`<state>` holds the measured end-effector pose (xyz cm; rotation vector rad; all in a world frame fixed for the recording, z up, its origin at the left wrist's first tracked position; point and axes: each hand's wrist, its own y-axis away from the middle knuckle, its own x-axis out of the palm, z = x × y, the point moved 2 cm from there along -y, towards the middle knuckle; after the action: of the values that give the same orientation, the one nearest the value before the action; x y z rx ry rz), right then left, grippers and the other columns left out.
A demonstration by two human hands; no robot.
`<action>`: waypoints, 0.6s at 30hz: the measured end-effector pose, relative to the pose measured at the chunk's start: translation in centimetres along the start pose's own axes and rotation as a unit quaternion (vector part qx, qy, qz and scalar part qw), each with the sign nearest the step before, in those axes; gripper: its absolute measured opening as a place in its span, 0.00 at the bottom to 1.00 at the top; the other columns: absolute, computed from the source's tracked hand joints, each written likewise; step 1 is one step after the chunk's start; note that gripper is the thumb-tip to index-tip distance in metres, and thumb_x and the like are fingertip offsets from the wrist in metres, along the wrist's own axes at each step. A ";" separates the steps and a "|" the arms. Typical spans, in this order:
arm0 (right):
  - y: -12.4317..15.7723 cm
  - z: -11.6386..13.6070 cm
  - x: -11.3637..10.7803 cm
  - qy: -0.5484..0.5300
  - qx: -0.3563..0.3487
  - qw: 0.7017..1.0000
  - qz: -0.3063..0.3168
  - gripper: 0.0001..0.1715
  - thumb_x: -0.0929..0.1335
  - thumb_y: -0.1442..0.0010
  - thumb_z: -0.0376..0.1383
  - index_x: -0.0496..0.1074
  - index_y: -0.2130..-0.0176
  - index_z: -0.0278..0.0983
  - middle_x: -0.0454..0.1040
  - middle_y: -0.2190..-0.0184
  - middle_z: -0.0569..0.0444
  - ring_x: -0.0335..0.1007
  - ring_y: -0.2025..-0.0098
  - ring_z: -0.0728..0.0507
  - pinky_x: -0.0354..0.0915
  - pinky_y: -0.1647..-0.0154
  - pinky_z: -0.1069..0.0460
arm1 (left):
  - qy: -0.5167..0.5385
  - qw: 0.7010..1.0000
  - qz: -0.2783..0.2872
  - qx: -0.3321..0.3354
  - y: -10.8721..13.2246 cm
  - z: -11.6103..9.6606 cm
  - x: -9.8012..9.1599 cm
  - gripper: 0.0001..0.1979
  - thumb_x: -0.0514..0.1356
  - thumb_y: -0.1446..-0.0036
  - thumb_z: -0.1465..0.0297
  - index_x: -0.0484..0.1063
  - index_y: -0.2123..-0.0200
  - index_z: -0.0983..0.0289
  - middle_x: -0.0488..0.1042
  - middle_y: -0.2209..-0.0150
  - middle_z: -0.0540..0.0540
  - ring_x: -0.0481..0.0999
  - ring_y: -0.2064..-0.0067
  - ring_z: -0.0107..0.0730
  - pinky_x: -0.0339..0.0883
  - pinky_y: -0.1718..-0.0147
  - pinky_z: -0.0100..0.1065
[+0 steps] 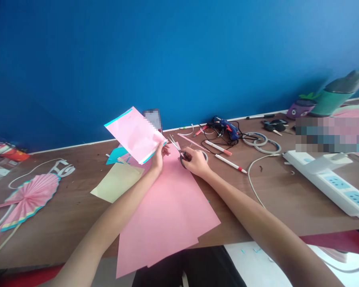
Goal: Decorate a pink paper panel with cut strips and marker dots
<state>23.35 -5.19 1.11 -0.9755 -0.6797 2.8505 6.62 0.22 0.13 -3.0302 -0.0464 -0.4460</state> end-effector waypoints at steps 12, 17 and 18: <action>-0.2 -0.2 0.3 -0.011 -0.002 0.999 0.031 0.13 0.66 0.49 0.35 0.75 0.63 0.36 0.64 0.81 0.60 0.57 0.78 0.50 0.55 0.74 0.55 | 0.059 0.997 0.027 -0.038 -0.9 1.4 -0.6 0.15 0.61 0.43 0.58 0.76 0.63 0.64 0.74 0.66 0.52 0.69 0.70 0.20 0.62 0.69 0.26; -0.2 -0.3 0.2 -0.011 0.005 0.999 0.031 0.14 0.66 0.50 0.35 0.75 0.62 0.36 0.65 0.81 0.59 0.57 0.78 0.50 0.55 0.74 0.55 | 0.065 0.995 -0.007 -0.071 -1.5 2.0 -0.8 0.10 0.61 0.43 0.63 0.75 0.64 0.64 0.75 0.68 0.52 0.74 0.65 0.22 0.64 0.64 0.26; -0.2 -0.3 0.2 -0.013 0.006 0.999 0.032 0.14 0.66 0.51 0.35 0.75 0.62 0.36 0.65 0.81 0.59 0.57 0.78 0.50 0.55 0.74 0.55 | 0.065 0.995 -0.013 -0.074 -1.6 2.0 -0.8 0.10 0.61 0.43 0.64 0.75 0.63 0.64 0.76 0.68 0.52 0.74 0.64 0.23 0.64 0.63 0.26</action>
<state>23.33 -4.80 0.85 -0.9774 -0.6454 2.9232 6.32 1.94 -1.89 -3.1385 -0.0480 -0.6762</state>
